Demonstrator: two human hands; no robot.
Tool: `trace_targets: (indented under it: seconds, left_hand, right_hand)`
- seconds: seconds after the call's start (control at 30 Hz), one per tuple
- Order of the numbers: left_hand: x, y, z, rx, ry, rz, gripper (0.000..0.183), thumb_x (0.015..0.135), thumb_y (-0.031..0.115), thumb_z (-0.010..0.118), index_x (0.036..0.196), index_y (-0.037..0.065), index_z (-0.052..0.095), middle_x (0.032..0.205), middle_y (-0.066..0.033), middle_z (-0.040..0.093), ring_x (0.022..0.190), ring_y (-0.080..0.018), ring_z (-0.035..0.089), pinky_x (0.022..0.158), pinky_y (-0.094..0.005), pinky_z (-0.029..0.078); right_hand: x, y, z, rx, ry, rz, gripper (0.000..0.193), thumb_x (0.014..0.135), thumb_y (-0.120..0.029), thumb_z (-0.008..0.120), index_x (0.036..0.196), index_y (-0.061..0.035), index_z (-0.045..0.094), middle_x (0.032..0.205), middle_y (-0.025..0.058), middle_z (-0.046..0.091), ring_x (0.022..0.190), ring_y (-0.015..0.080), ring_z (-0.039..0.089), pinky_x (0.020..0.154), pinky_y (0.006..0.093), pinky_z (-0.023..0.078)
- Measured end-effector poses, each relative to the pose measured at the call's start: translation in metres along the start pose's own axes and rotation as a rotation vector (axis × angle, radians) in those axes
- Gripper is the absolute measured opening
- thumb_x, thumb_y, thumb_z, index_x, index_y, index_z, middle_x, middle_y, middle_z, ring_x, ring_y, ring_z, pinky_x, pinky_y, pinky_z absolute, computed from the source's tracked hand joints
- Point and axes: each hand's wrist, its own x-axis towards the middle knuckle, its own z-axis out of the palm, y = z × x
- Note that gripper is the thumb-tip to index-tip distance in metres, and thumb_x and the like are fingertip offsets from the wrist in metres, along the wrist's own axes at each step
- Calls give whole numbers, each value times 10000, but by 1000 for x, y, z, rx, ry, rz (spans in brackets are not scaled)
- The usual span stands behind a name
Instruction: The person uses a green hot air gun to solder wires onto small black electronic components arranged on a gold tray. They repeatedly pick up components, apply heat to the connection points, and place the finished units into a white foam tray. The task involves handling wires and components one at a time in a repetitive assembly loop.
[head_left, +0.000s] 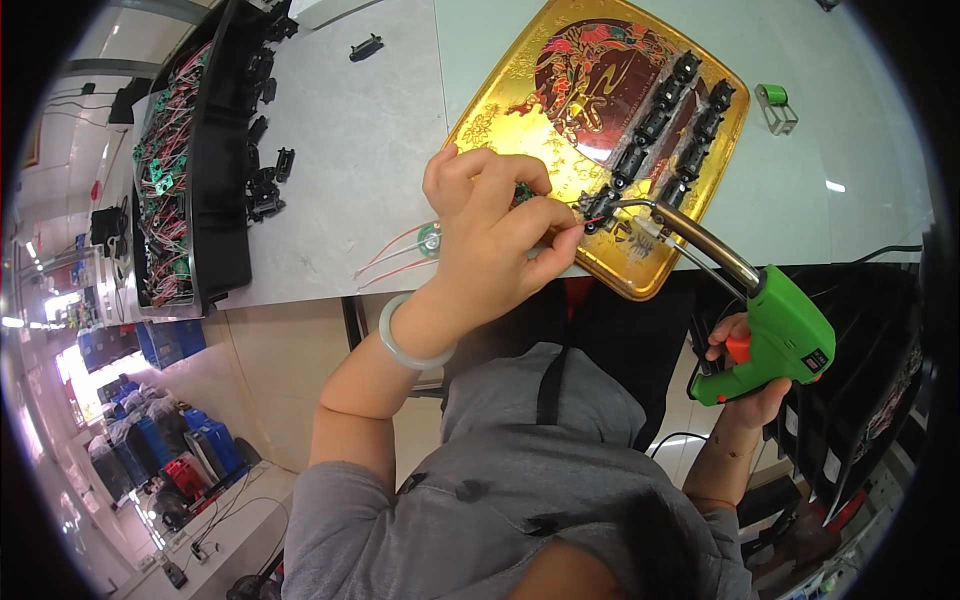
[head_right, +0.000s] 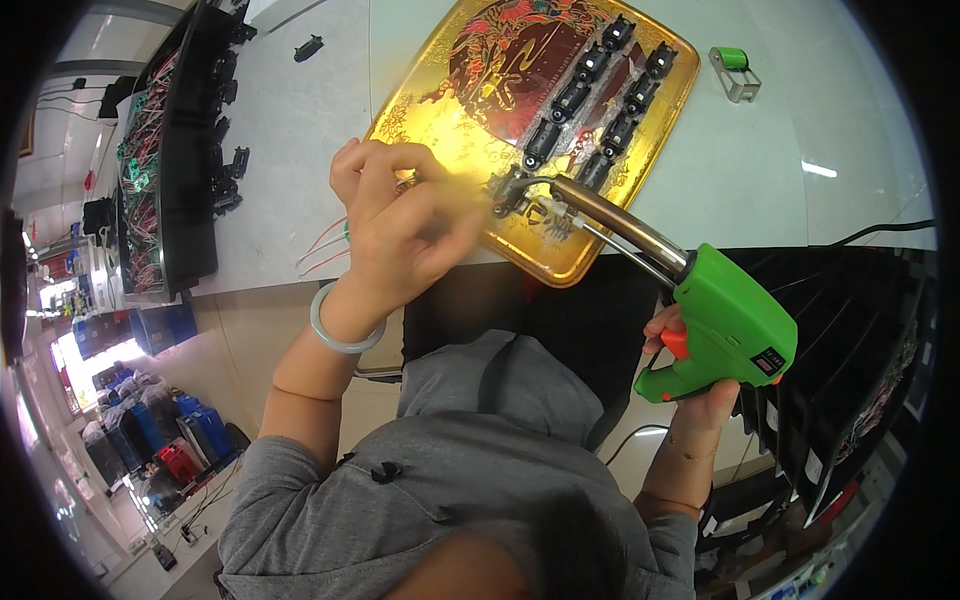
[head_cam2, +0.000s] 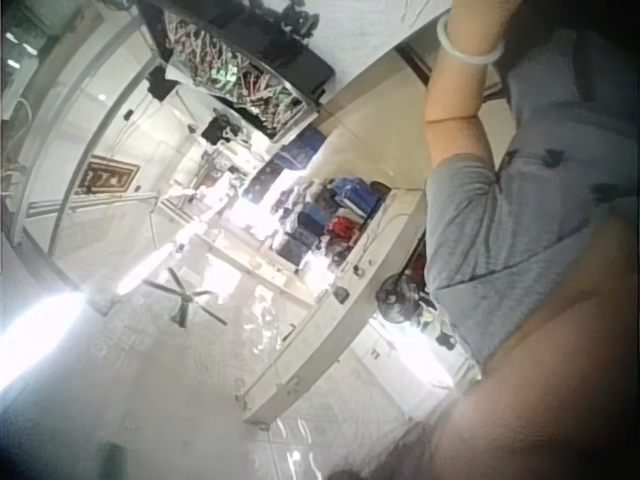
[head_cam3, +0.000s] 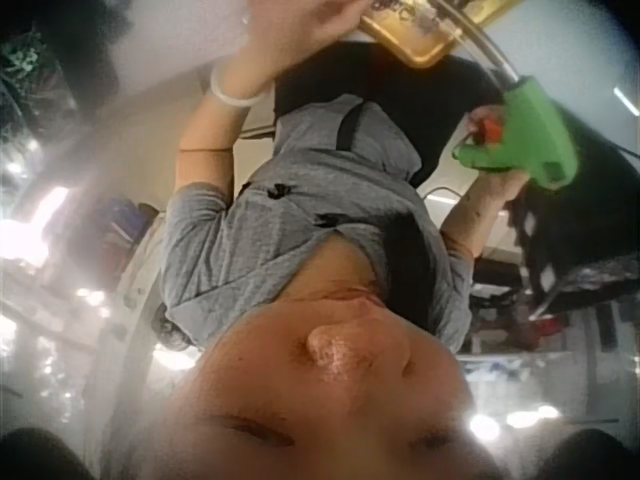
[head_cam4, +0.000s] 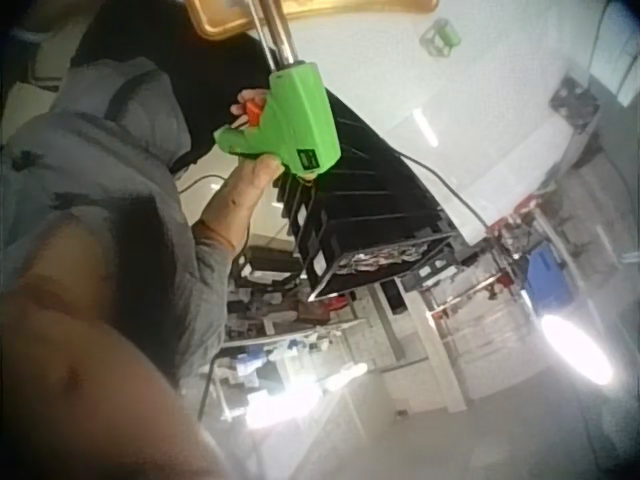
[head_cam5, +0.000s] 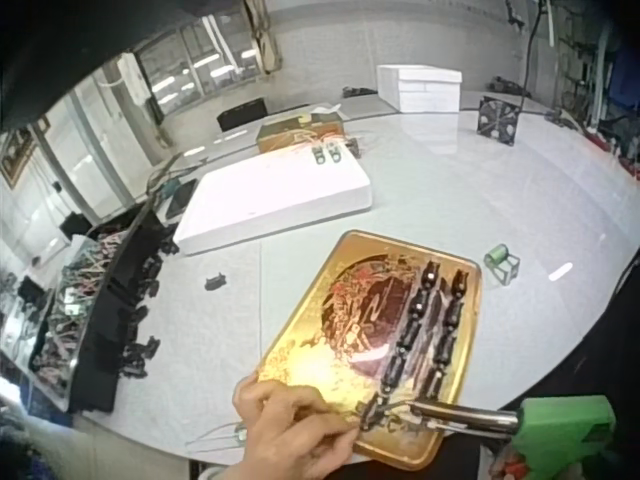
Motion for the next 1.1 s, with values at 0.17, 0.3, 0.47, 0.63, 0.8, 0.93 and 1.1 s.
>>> trace_targets:
  seconds: [0.17, 0.3, 0.47, 0.63, 0.8, 0.93, 1.1]
  left_hand:
    - [0, 0, 1, -4, 2, -7, 171, 505, 138, 668, 585, 147, 516, 843, 20, 482, 864, -224, 384, 845, -450, 211]
    - [2, 0, 1, -27, -7, 7, 169, 498, 122, 668, 589, 138, 526, 834, 9, 484, 853, -229, 379, 827, -425, 229]
    - [4, 1, -1, -21, -6, 44, 162, 497, 99, 667, 600, 121, 544, 814, -16, 491, 836, -240, 374, 784, -368, 270]
    - [3, 0, 1, -14, -8, 49, 162, 498, 95, 667, 592, 119, 537, 805, -12, 495, 833, -239, 378, 782, -361, 277]
    - [3, 0, 1, -14, -12, 48, 164, 494, 89, 665, 586, 118, 532, 797, -12, 499, 833, -241, 381, 777, -356, 281]
    - [4, 1, 0, -13, -20, 47, 162, 490, 88, 662, 588, 116, 535, 792, -13, 500, 832, -241, 384, 779, -354, 281]
    - [3, 0, 2, -21, -13, 50, 161, 487, 87, 658, 590, 115, 538, 782, -12, 502, 822, -240, 390, 781, -352, 280]
  right_hand:
    - [3, 2, 5, 8, 11, -6, 698, 753, -633, 332, 907, 38, 446, 733, 133, 464, 608, 154, 445, 480, 222, 370]
    - [5, 4, 8, 21, 31, -21, 661, 758, -628, 330, 840, 21, 426, 674, 102, 433, 547, 138, 414, 457, 209, 345]
    - [7, 3, 12, 43, 37, -4, 650, 762, -625, 328, 816, 17, 415, 642, 79, 403, 532, 131, 405, 454, 204, 343]
    - [7, 7, 14, 64, 90, -10, 649, 765, -619, 333, 814, 23, 415, 643, 79, 404, 526, 130, 403, 430, 202, 340]
    - [7, 9, 11, 67, 81, 5, 643, 767, -616, 334, 795, 21, 415, 636, 84, 409, 520, 128, 402, 415, 199, 336]
    - [6, 11, 10, 66, 50, 26, 640, 768, -615, 332, 782, 19, 412, 638, 88, 413, 523, 127, 400, 420, 200, 338]
    - [4, 12, 13, 49, 84, 28, 630, 768, -616, 328, 770, 9, 408, 628, 80, 407, 517, 121, 390, 425, 196, 333]
